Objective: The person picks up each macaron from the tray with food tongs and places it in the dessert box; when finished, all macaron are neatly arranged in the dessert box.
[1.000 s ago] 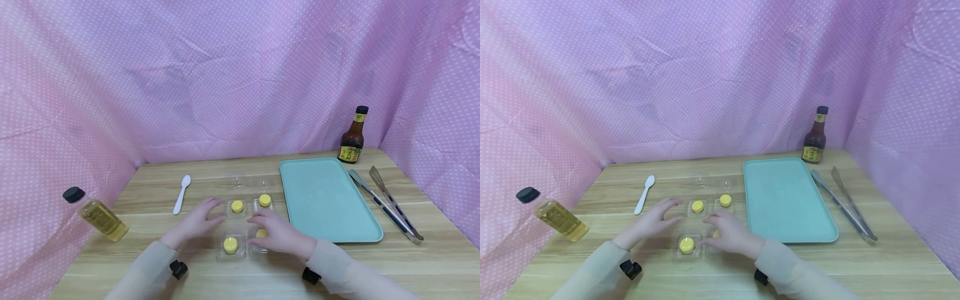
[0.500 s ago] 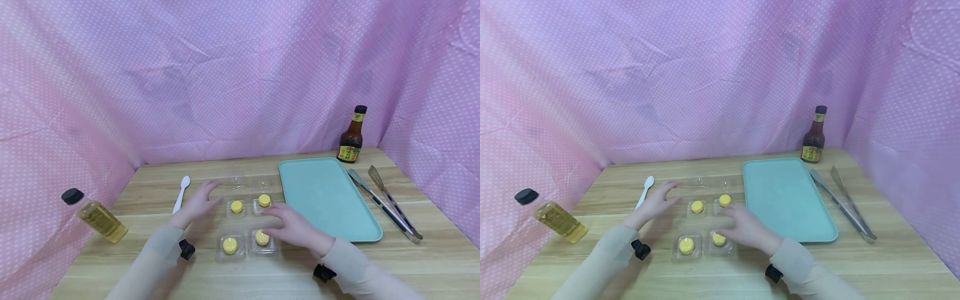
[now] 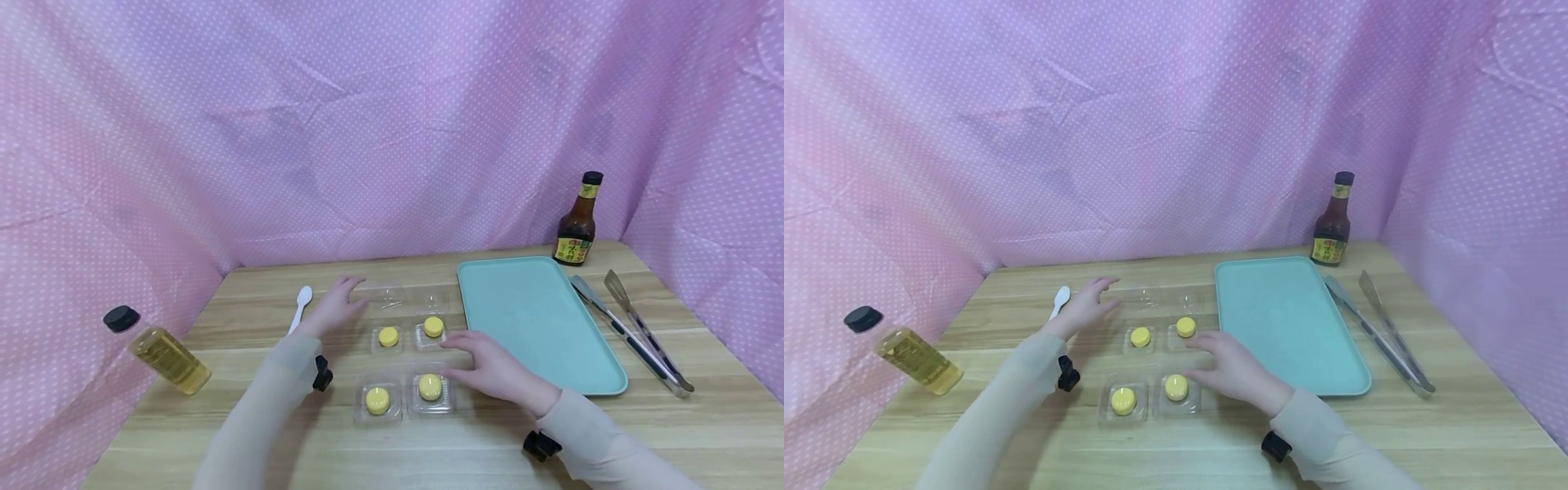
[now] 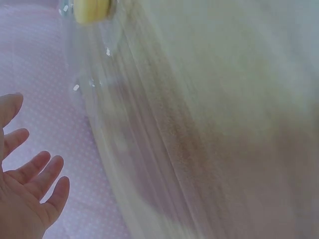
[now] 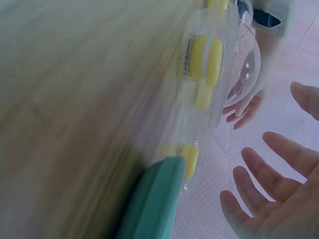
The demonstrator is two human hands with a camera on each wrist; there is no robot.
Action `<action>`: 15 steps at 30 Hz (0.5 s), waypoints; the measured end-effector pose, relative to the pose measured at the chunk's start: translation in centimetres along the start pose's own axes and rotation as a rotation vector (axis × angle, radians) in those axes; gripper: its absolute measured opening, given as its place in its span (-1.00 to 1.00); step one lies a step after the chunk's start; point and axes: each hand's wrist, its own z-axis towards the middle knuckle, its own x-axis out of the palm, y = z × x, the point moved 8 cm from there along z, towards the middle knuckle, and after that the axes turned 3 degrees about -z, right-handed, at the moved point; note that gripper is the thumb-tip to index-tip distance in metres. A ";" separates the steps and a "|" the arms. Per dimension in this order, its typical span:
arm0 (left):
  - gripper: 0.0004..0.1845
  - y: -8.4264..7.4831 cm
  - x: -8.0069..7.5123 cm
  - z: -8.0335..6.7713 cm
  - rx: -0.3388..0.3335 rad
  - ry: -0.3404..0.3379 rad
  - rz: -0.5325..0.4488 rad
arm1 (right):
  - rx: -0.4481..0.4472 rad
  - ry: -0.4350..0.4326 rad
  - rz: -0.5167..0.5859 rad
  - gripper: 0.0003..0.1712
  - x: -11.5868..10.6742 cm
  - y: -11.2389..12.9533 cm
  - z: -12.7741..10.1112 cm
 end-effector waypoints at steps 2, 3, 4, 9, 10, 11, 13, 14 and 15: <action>-0.39 0.2 0.2 0.4 -0.014 0.013 0.011 | -0.014 -0.005 -0.010 -0.49 0.0 0.0 0.0; -0.39 0.2 0.3 0.6 -0.015 0.017 0.015 | -0.019 -0.008 -0.014 -0.49 0.0 -0.1 0.0; -0.40 0.2 0.4 0.8 -0.020 0.020 0.017 | -0.021 -0.011 -0.016 -0.49 -0.1 -0.1 0.0; -0.39 0.1 1.0 2.0 -0.007 0.034 0.046 | -0.010 -0.011 -0.012 -0.50 -0.1 -0.5 0.0; -0.38 0.1 1.2 2.3 -0.010 0.039 0.046 | -0.008 -0.009 -0.011 -0.50 0.0 -0.5 0.0; -0.38 0.1 1.3 2.5 -0.010 0.046 0.048 | -0.008 -0.007 -0.010 -0.50 0.0 -0.6 0.0; -0.37 0.0 1.6 2.8 -0.019 0.058 0.044 | -0.009 -0.006 -0.008 -0.50 0.0 -0.6 0.0; -0.37 0.1 1.7 3.0 -0.026 0.066 0.040 | -0.009 -0.005 -0.006 -0.50 0.0 -0.6 0.0; -0.36 0.1 1.8 3.1 -0.033 0.074 0.039 | -0.010 -0.005 -0.004 -0.50 0.0 -0.6 0.1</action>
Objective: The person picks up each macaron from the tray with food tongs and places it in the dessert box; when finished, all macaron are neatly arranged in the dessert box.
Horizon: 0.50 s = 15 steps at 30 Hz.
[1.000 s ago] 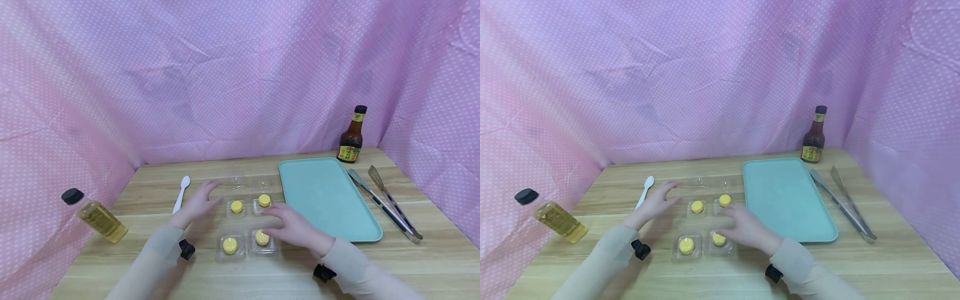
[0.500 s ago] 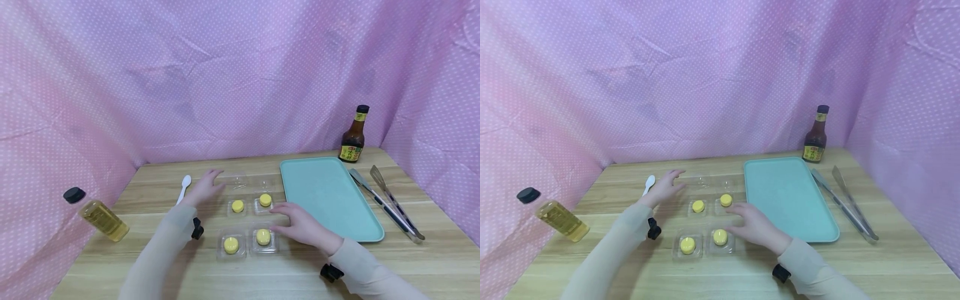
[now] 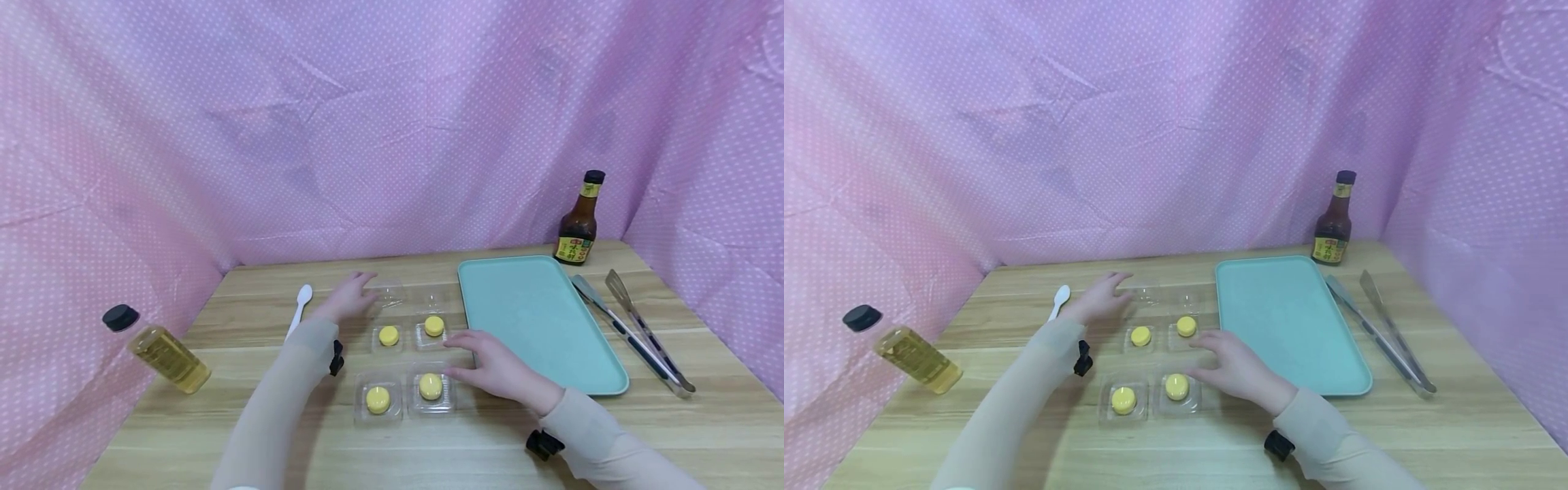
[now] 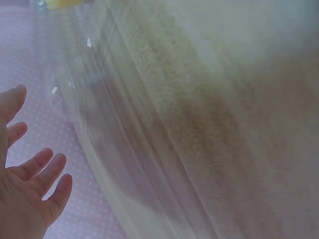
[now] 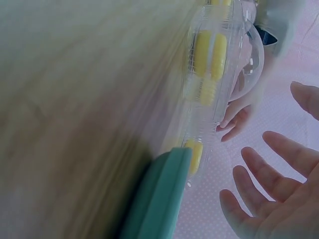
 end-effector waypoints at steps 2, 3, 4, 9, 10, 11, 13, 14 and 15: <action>-0.35 -0.1 0.3 0.3 -0.012 0.018 0.006 | 0.002 0.000 0.000 -0.50 -0.1 0.0 0.0; -0.34 -0.1 0.4 0.5 -0.020 0.029 0.013 | 0.004 0.002 0.000 -0.50 -0.1 -0.1 0.0; -0.33 0.0 0.6 0.6 -0.026 0.041 0.020 | 0.006 0.003 -0.002 -0.49 -0.1 -0.1 0.0; -0.28 0.0 1.4 1.1 -0.051 0.098 0.037 | 0.024 0.014 -0.003 -0.50 0.0 -0.2 0.0; -0.27 0.0 1.5 1.2 -0.054 0.106 0.036 | 0.028 0.017 -0.005 -0.50 0.0 -0.2 -0.1; -0.25 0.0 1.7 1.3 -0.058 0.113 0.038 | 0.035 0.020 -0.004 -0.50 0.0 -0.3 -0.1; -0.22 0.2 1.9 1.3 -0.073 0.125 0.039 | 0.045 0.026 -0.005 -0.50 0.1 -0.4 -0.2; -0.20 0.2 2.0 1.3 -0.077 0.130 0.044 | 0.048 0.028 -0.004 -0.50 0.1 -0.4 -0.2; -0.19 0.3 2.1 1.3 -0.086 0.136 0.048 | 0.051 0.029 -0.003 -0.49 0.1 -0.4 -0.2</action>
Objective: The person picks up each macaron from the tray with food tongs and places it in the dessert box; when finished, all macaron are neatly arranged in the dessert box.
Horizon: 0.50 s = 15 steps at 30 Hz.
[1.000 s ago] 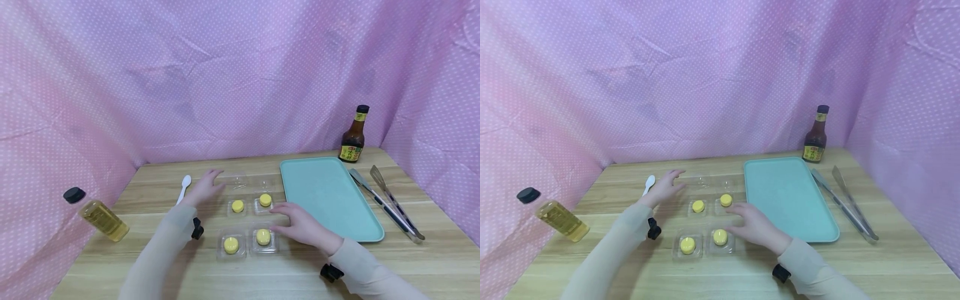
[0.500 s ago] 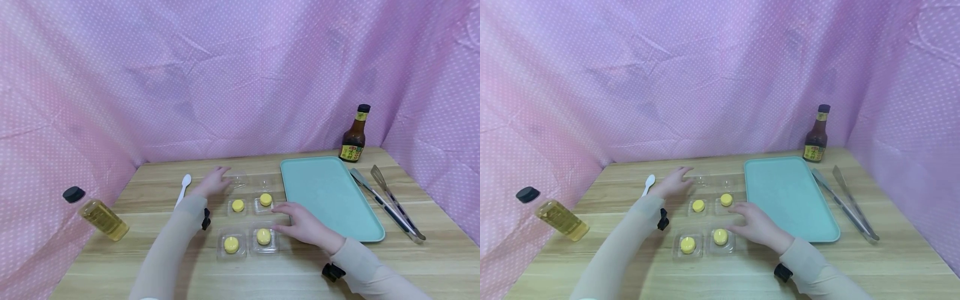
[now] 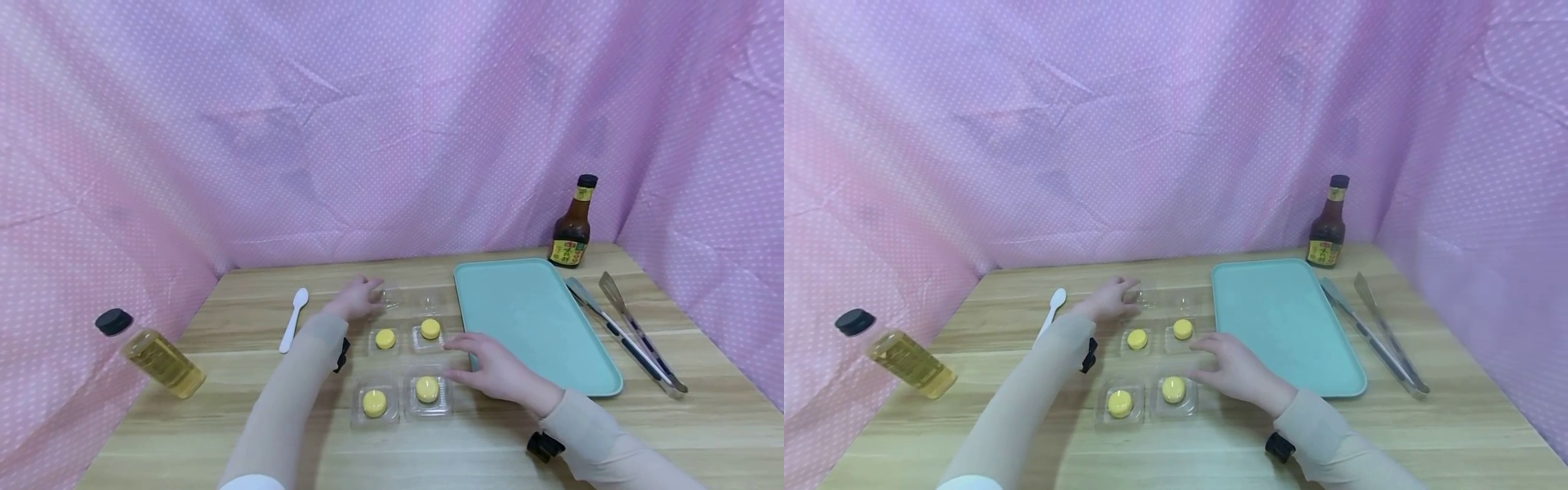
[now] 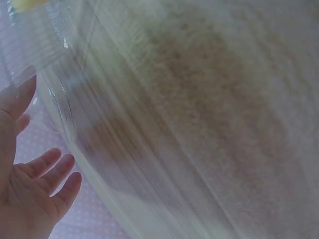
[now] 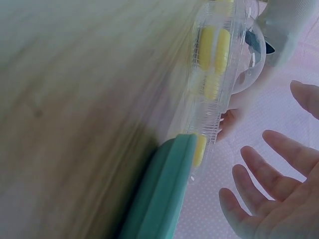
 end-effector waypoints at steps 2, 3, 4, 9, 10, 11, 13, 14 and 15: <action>-0.19 0.1 0.1 -0.1 -0.010 0.011 0.007 | 0.000 0.002 0.005 -0.50 0.1 0.0 0.0; -0.18 0.1 0.2 -0.2 -0.013 0.016 0.009 | -0.004 0.001 0.005 -0.49 0.1 0.0 0.0; -0.19 0.1 0.3 -0.2 -0.011 0.019 0.020 | -0.006 0.002 0.007 -0.49 0.1 0.1 0.0; -0.18 0.4 0.4 -0.2 0.008 0.015 0.095 | -0.016 0.001 0.007 -0.50 -0.1 0.2 -0.1; -0.18 0.5 0.3 -0.2 0.008 0.010 0.102 | -0.017 0.000 0.007 -0.50 -0.2 0.2 0.0; -0.18 0.6 0.3 -0.2 0.005 0.008 0.101 | -0.017 -0.001 0.005 -0.50 -0.2 0.2 0.0; -0.18 0.8 0.2 -0.2 -0.002 0.003 0.090 | -0.016 -0.002 0.003 -0.50 -0.3 0.2 0.0; -0.18 0.8 0.2 -0.2 -0.004 -0.002 0.082 | -0.013 -0.003 0.004 -0.50 -0.4 0.2 0.0; -0.18 0.8 0.1 -0.3 -0.005 -0.004 0.077 | -0.012 -0.003 0.003 -0.50 -0.4 0.2 0.0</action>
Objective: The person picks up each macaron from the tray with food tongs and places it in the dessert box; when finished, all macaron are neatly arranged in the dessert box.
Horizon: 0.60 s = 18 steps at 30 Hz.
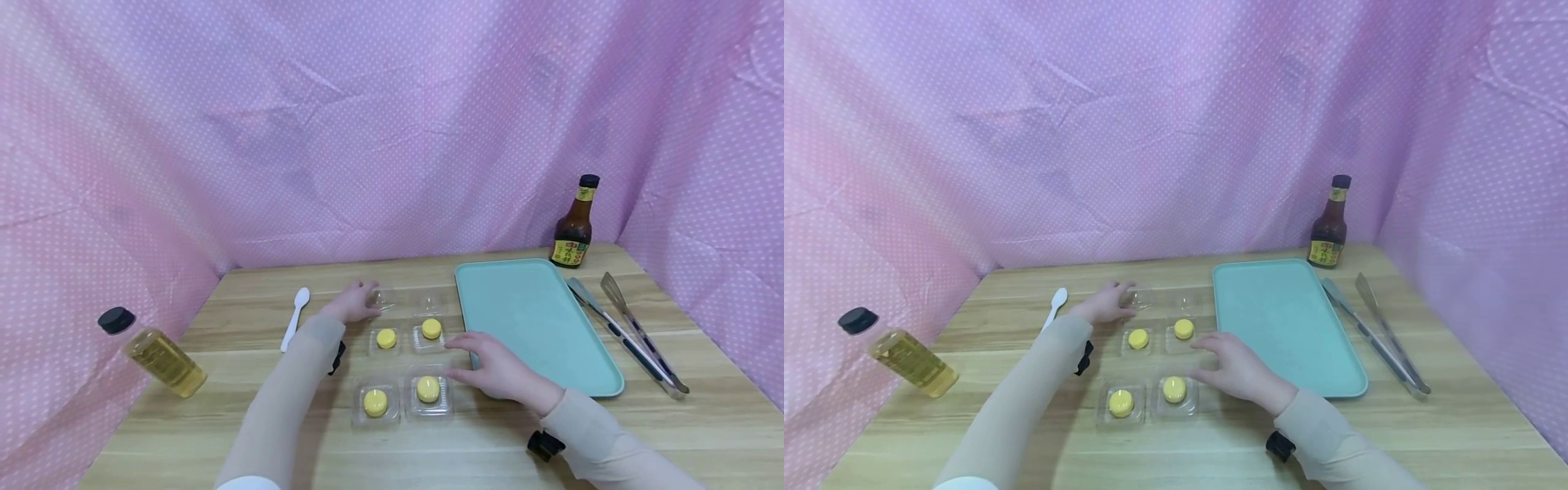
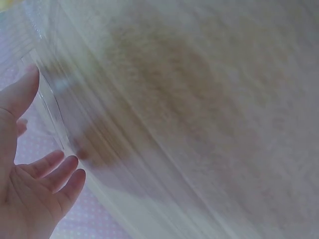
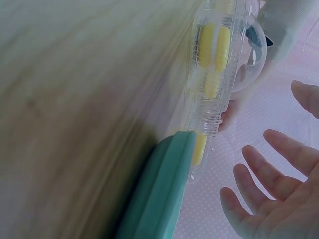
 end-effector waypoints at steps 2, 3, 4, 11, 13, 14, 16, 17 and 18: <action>-0.19 0.0 0.0 0.0 -0.003 0.000 0.005 | 0.000 -0.001 -0.002 -0.51 0.0 0.0 0.0; -0.19 0.0 0.1 0.0 -0.005 0.000 0.009 | -0.001 -0.001 -0.003 -0.51 0.0 0.0 0.0; -0.19 -0.1 0.1 0.0 -0.004 -0.001 0.011 | -0.003 -0.001 -0.006 -0.51 0.0 0.0 0.0; -0.20 0.3 0.2 0.2 0.008 -0.016 0.023 | -0.002 -0.001 0.008 -0.51 0.0 -0.1 0.0; -0.20 0.5 0.2 0.2 0.024 -0.018 0.015 | -0.009 -0.003 0.016 -0.51 0.0 -0.2 0.1; -0.21 0.6 0.1 0.2 0.029 -0.018 0.012 | -0.013 -0.003 0.018 -0.51 -0.1 -0.2 0.2; -0.21 0.7 0.0 0.0 0.039 -0.020 0.000 | -0.011 -0.001 0.022 -0.50 -0.2 -0.2 0.4; -0.20 0.7 -0.1 -0.1 0.041 -0.018 -0.010 | -0.007 0.002 0.024 -0.50 -0.2 -0.3 0.5; -0.19 0.7 -0.2 -0.2 0.043 -0.019 -0.018 | 0.003 0.007 0.029 -0.49 -0.3 -0.3 0.6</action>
